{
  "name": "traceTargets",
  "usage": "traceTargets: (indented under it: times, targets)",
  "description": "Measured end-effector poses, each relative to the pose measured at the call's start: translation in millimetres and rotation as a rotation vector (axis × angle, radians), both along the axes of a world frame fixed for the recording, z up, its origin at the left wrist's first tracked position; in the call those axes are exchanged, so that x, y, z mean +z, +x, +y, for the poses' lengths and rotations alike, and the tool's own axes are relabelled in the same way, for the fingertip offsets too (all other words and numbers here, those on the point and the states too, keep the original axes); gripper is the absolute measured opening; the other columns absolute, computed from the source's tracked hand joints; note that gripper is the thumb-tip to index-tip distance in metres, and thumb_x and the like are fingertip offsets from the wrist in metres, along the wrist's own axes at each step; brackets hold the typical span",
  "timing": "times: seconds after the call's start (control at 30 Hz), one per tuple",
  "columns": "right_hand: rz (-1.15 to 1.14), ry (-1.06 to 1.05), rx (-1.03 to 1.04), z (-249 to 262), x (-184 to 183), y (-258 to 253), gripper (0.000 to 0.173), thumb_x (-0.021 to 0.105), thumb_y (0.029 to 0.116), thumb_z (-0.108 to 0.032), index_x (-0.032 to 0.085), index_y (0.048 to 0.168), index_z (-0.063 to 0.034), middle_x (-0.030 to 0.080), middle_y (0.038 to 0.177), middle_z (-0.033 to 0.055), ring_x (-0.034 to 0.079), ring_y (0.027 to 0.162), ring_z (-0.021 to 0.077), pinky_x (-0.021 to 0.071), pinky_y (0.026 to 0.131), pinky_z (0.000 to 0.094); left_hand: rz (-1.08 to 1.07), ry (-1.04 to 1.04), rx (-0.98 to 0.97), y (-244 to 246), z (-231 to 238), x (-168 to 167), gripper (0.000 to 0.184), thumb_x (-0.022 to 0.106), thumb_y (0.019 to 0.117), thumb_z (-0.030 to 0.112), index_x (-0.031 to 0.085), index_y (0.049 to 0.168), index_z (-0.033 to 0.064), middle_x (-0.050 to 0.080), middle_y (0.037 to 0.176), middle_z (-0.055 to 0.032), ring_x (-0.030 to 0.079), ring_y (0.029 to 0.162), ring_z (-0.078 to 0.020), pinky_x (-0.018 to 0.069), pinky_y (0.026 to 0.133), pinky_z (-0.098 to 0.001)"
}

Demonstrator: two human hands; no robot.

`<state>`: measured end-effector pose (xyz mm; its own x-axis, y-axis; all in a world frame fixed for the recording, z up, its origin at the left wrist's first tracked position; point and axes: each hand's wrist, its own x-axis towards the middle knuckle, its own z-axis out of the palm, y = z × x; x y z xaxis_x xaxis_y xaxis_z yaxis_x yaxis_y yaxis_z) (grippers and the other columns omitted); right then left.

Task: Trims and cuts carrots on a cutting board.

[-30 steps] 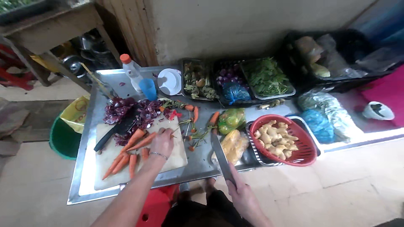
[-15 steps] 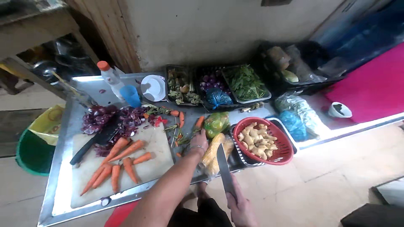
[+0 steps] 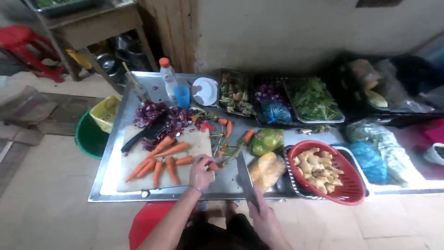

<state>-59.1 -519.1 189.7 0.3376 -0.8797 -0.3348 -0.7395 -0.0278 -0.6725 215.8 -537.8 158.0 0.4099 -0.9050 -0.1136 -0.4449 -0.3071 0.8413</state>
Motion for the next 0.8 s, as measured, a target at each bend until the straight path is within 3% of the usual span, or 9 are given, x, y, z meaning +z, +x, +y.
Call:
traceTargets:
  times: [0.1,0.17,0.2,0.3,0.37,0.43,0.53,0.63,0.8]
  targets:
    - [0.039,0.027,0.112,-9.8,-1.6,23.1,0.064,0.050,0.1064,-0.028,0.025,0.165,-0.0248,0.073,0.094,0.0076,0.068,0.066,0.0197,0.0603,0.067,0.0434,-0.247,0.042,-0.196,26.6,18.1,-32.0,0.030,0.065,0.0927,0.000,0.076,0.113,0.0176,0.060,0.136,-0.0104,0.068,0.108,-0.0237,0.0600,0.092,-0.0436]
    - [0.071,0.051,0.173,-14.0,-1.8,34.0,0.063,0.047,0.1071,-0.029,0.023,0.166,-0.0274,0.073,0.104,0.0072,0.069,0.072,0.0199,0.0607,0.071,0.0440,-0.272,0.217,-0.345,39.8,27.4,-32.2,0.037,0.056,0.0971,0.001,0.074,0.122,0.0201,0.055,0.145,-0.0093,0.066,0.116,-0.0252,0.0574,0.097,-0.0464]
    - [0.093,0.063,0.191,-14.9,-0.8,38.8,0.063,0.046,0.1074,-0.030,0.022,0.166,-0.0292,0.073,0.102,0.0076,0.069,0.072,0.0207,0.0603,0.072,0.0450,-0.269,0.256,-0.367,42.9,31.0,-27.4,0.036,0.053,0.0989,0.003,0.073,0.124,0.0198,0.055,0.146,-0.0077,0.064,0.121,-0.0241,0.0556,0.100,-0.0456]
    - [0.180,0.070,0.227,-15.1,2.4,51.8,0.062,0.045,0.1076,-0.032,0.023,0.165,-0.0321,0.074,0.099,0.0092,0.070,0.074,0.0249,0.0598,0.073,0.0486,-0.266,0.278,-0.238,39.6,32.0,-16.3,0.024,0.064,0.0993,0.029,0.074,0.115,0.0133,0.062,0.137,-0.0066,0.064,0.119,-0.0221,0.0545,0.102,-0.0440]
    - [0.275,0.085,0.274,-17.6,5.3,60.8,0.061,0.042,0.1084,-0.035,0.020,0.165,-0.0350,0.074,0.102,0.0101,0.072,0.082,0.0286,0.0596,0.079,0.0523,-0.267,0.363,-0.119,30.4,23.0,-12.5,0.041,0.075,0.0930,0.039,0.068,0.122,0.0109,0.061,0.135,-0.0122,0.066,0.113,-0.0293,0.0567,0.096,-0.0501]
    - [0.374,0.083,0.328,-19.7,10.7,67.9,0.059,0.039,0.1091,-0.038,0.020,0.165,-0.0369,0.074,0.100,0.0115,0.073,0.086,0.0312,0.0590,0.081,0.0540,-0.250,0.408,-0.067,20.5,17.3,-12.6,0.042,0.076,0.0929,0.030,0.064,0.129,0.0115,0.061,0.134,-0.0142,0.067,0.112,-0.0327,0.0573,0.094,-0.0525]
    - [0.483,0.075,0.387,-23.6,19.7,75.5,0.054,0.037,0.1091,-0.040,0.030,0.162,-0.0321,0.074,0.096,0.0130,0.073,0.088,0.0339,0.0588,0.082,0.0544,-0.310,0.255,-0.225,13.4,22.7,-24.3,0.023,0.068,0.0971,0.014,0.072,0.119,0.0106,0.069,0.125,-0.0100,0.066,0.117,-0.0257,0.0539,0.103,-0.0448]
    - [0.603,0.101,0.408,-26.9,26.0,82.1,0.044,0.035,0.1093,-0.041,0.048,0.146,-0.0207,0.073,0.099,0.0138,0.073,0.095,0.0349,0.0584,0.083,0.0537,-0.324,0.192,-0.229,15.4,29.2,-33.4,0.023,0.070,0.0956,0.015,0.073,0.118,0.0120,0.069,0.126,-0.0076,0.064,0.122,-0.0237,0.0524,0.105,-0.0419]
    - [0.678,0.126,0.437,-27.7,36.5,90.0,0.039,0.032,0.1100,-0.038,0.049,0.141,-0.0200,0.072,0.099,0.0134,0.073,0.096,0.0351,0.0586,0.082,0.0529,-0.235,0.231,-0.176,18.4,28.3,-26.6,0.024,0.070,0.0972,0.020,0.072,0.119,0.0094,0.068,0.126,-0.0112,0.064,0.121,-0.0260,0.0513,0.105,-0.0415]
